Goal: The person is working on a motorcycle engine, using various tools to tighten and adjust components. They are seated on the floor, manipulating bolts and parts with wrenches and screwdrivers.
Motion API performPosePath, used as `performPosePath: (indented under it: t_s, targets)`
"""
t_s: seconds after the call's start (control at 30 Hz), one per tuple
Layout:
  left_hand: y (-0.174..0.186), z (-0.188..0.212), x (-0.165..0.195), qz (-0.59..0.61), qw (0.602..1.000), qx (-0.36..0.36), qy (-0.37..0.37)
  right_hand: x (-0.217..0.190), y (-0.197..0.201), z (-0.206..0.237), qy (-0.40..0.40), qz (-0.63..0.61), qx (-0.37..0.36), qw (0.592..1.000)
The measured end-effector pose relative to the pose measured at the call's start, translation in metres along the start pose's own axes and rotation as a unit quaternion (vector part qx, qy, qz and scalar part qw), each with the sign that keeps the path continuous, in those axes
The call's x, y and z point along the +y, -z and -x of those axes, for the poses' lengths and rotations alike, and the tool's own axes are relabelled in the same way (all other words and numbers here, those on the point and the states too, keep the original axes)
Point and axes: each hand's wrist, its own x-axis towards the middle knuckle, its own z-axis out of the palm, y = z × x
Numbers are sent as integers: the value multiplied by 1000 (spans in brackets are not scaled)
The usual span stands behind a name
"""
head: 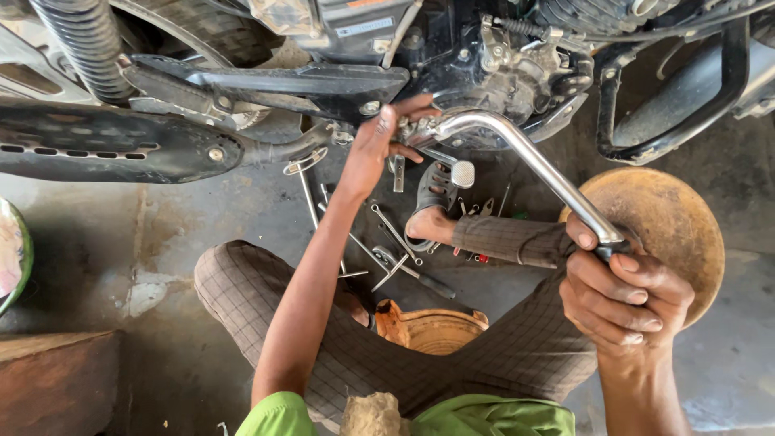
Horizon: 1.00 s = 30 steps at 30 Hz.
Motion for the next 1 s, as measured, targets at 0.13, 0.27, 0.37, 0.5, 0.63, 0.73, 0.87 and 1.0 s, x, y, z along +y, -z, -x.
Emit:
performPosePath:
  t_s: [0.13, 0.27, 0.37, 0.5, 0.63, 0.73, 0.87, 1.0]
  targets:
    - [-1, -9, -7, 52, 994, 20, -90, -3, -1, -3, -2, 9, -12, 1000]
    - [7, -11, -16, 131, 987, 45, -85, -6, 0, -7, -6, 7, -17, 1000]
    - [12, -10, -19, 141, 988, 31, -63, -7, 2, -8, -7, -3, -25, 1000]
    - [12, -10, -23, 187, 977, 97, -16, -6, 6, -7, -7, -13, -26, 1000]
    - [9, -8, -25, 76, 992, 63, -75, -5, 10, -5, 2, -15, -19, 1000]
    - [6, -6, -24, 124, 990, 69, -21, -6, 12, -5, -4, -29, -20, 999]
    - [0, -7, -23, 101, 989, 86, -59, -5, 13, -5, 3, -18, -17, 1000]
    - [-1, -7, -21, 141, 987, 75, -35, -5, 14, -5, 1, -36, -17, 999]
